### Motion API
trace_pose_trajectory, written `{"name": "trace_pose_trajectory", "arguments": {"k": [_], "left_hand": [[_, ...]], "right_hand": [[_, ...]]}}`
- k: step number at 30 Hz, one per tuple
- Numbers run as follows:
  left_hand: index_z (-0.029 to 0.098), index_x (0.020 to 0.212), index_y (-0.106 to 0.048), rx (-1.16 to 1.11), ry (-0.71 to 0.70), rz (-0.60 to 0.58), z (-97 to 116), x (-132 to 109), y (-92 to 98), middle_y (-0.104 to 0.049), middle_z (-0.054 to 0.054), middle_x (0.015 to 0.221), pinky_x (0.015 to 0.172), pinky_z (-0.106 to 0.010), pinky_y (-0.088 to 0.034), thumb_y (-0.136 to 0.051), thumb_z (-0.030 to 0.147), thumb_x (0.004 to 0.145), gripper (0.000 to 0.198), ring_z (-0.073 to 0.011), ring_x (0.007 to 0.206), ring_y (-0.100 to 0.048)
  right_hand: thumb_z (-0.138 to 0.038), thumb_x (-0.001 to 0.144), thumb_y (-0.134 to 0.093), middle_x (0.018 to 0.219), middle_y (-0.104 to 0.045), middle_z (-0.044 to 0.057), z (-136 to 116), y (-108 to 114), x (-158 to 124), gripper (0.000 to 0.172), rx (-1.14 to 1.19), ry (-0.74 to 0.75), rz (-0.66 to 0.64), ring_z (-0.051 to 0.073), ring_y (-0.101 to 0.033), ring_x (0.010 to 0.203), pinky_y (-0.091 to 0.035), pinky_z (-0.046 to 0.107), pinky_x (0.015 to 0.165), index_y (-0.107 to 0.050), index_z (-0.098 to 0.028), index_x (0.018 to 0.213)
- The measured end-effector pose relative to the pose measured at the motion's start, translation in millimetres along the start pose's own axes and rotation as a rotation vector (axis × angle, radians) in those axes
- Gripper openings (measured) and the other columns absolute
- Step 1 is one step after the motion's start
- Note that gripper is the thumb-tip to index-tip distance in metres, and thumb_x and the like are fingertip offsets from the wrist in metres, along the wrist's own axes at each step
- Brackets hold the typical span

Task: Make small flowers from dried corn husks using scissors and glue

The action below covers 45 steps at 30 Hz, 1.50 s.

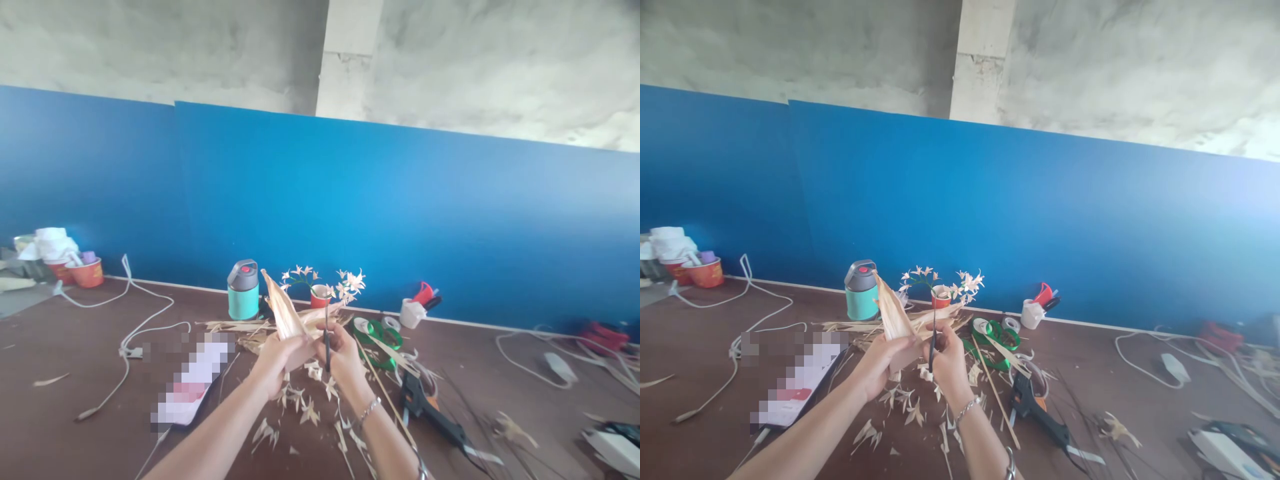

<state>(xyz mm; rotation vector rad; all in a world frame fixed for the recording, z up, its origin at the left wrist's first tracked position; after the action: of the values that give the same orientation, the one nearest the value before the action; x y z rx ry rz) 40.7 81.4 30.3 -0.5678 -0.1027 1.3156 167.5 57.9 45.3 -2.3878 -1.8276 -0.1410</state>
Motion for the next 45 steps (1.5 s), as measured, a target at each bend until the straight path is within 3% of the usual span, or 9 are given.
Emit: {"name": "trace_pose_trajectory", "arguments": {"k": [4,7,12,18,24,32,45], "left_hand": [[0.008,0.082,-0.067,0.018,-0.013,0.096,3.7,-0.9,9.1,-0.070,-0.009,0.064,0.050,-0.025,-0.044,-0.074,0.019,0.058,0.027,-0.0197,0.057,-0.064],[0.009,0.083,-0.066,0.008,-0.020,0.162,8.6,-1.0,17.2,-0.070,-0.008,0.065,0.048,-0.025,-0.044,-0.073,0.023,0.060,0.028,-0.0203,0.058,-0.064],[0.012,0.076,-0.062,-0.132,-0.065,0.097,17.5,4.1,19.5,-0.066,-0.006,0.058,0.046,-0.028,-0.046,-0.071,0.029,0.061,0.024,-0.0212,0.051,-0.062],[0.015,0.075,-0.059,-0.176,-0.072,0.158,19.5,6.7,27.9,-0.062,-0.002,0.053,0.042,-0.029,-0.045,-0.071,0.032,0.061,0.025,-0.0190,0.043,-0.058],[0.015,0.078,-0.059,-0.192,-0.072,0.149,21.5,3.4,24.1,-0.064,-0.003,0.057,0.040,-0.027,-0.042,-0.071,0.031,0.060,0.027,-0.0186,0.043,-0.058],[0.015,0.077,-0.059,-0.184,-0.085,0.152,18.9,6.9,26.5,-0.063,-0.002,0.059,0.044,-0.028,-0.045,-0.071,0.031,0.059,0.027,-0.0188,0.049,-0.059],[0.014,0.074,-0.058,-0.212,-0.070,0.135,17.6,11.0,29.3,-0.064,-0.002,0.059,0.049,-0.027,-0.047,-0.069,0.031,0.065,0.022,-0.0173,0.051,-0.060]], "right_hand": [[-0.015,0.061,-0.058,0.055,-0.049,-0.007,-1.6,-2.4,-1.3,0.033,-0.025,0.027,-0.010,0.007,-0.039,0.048,-0.031,0.019,0.044,-0.053,-0.016,0.094],[-0.024,0.063,-0.064,0.054,-0.047,-0.007,0.5,-8.6,-3.4,0.029,0.002,-0.033,-0.058,0.007,-0.040,0.048,-0.030,0.019,0.044,-0.053,-0.016,0.090],[-0.049,0.064,-0.069,0.060,-0.056,-0.002,11.4,-33.8,-17.5,0.044,-0.023,-0.241,-0.329,0.010,-0.052,0.054,-0.033,0.019,0.045,-0.054,-0.015,0.088],[-0.056,0.061,-0.070,0.058,-0.056,-0.003,10.9,-49.7,-29.5,0.054,-0.014,-0.269,-0.496,0.007,-0.047,0.047,-0.032,0.019,0.043,-0.055,-0.014,0.090],[-0.055,0.059,-0.072,0.056,-0.055,-0.003,13.6,-51.1,-26.5,0.053,0.017,-0.237,-0.486,0.009,-0.050,0.049,-0.038,0.021,0.048,-0.057,-0.013,0.086],[-0.058,0.056,-0.072,0.050,-0.052,-0.005,10.6,-48.6,-25.4,0.055,-0.043,-0.265,-0.445,0.007,-0.044,0.041,-0.027,0.018,0.035,-0.057,-0.013,0.084],[-0.057,0.058,-0.072,0.043,-0.047,-0.007,11.9,-43.5,-22.1,0.047,-0.096,-0.228,-0.429,0.004,-0.036,0.035,-0.022,0.018,0.034,-0.059,-0.014,0.073]]}}
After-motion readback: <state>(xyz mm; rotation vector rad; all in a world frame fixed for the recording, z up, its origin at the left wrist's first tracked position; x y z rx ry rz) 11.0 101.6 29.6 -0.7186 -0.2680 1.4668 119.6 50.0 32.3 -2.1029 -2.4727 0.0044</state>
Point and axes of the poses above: each hand's wrist, its own x-axis towards the middle knuckle, its own y-axis out of the back of the hand, z = x × y, the point moved 9 cm from there along x, towards the middle knuckle
